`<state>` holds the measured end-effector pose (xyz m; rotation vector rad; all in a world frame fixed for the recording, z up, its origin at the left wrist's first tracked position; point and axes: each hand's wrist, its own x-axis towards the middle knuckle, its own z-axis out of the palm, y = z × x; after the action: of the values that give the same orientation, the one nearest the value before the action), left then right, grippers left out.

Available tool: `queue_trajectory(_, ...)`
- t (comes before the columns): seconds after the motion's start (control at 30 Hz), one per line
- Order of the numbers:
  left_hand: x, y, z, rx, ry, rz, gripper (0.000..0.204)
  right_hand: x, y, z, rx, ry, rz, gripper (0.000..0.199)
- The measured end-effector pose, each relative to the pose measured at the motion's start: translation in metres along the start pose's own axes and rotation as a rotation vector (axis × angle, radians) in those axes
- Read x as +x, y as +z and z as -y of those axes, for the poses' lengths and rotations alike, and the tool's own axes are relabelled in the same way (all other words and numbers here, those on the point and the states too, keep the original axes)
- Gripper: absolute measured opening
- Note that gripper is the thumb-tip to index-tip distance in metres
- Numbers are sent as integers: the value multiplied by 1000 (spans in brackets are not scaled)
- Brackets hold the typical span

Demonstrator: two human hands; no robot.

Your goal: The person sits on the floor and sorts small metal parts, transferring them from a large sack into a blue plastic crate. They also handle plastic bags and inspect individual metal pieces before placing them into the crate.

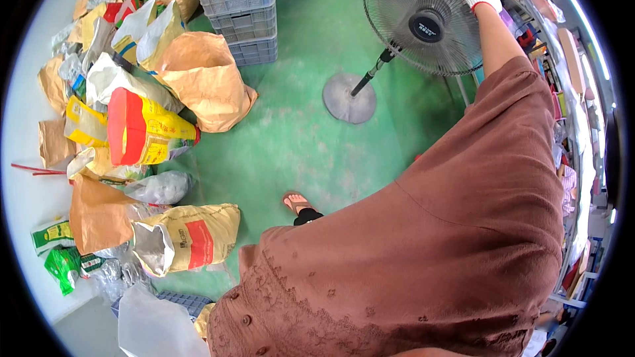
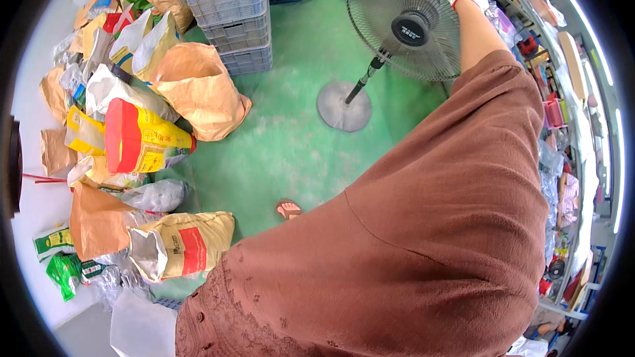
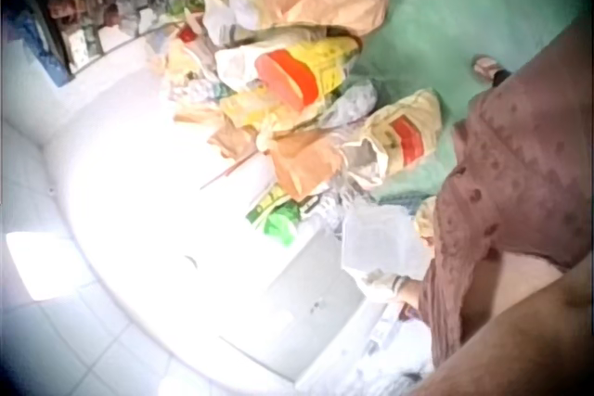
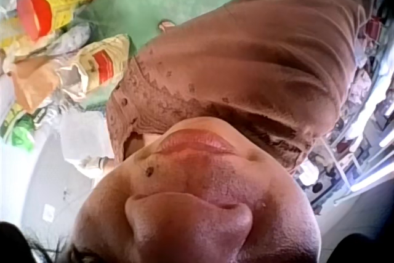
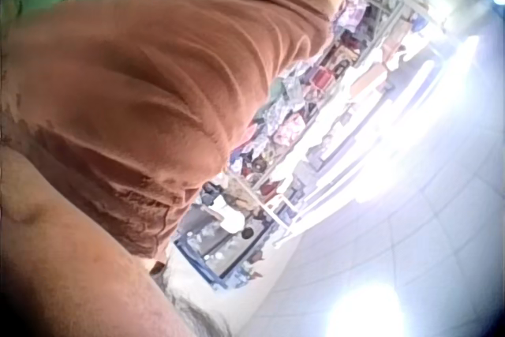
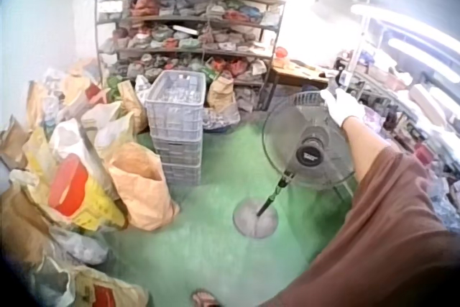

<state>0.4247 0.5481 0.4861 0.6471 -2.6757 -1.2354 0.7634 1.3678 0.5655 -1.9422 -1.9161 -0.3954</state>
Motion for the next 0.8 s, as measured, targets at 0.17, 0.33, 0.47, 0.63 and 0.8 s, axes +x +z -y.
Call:
queue_trajectory(0.17, 0, -29, -11, 36, -36, -104, 53, -28, 0, 13, -43, -10, -82, 71)
queue_trajectory(0.33, 26, -26, 34, -65, 41, -92, 54, -13, 41, -4, -87, -76, -185, 96)
queue_trajectory(0.47, 43, -25, 65, -111, 82, -69, 54, -39, 32, 8, -141, -88, -183, 89)
queue_trajectory(0.63, 75, -31, 109, -133, 159, -30, 55, -61, 37, 14, -133, -127, -313, 84)
queue_trajectory(0.8, 153, -81, 216, 193, 553, 66, 56, -73, 42, 24, -159, -101, -269, 83)
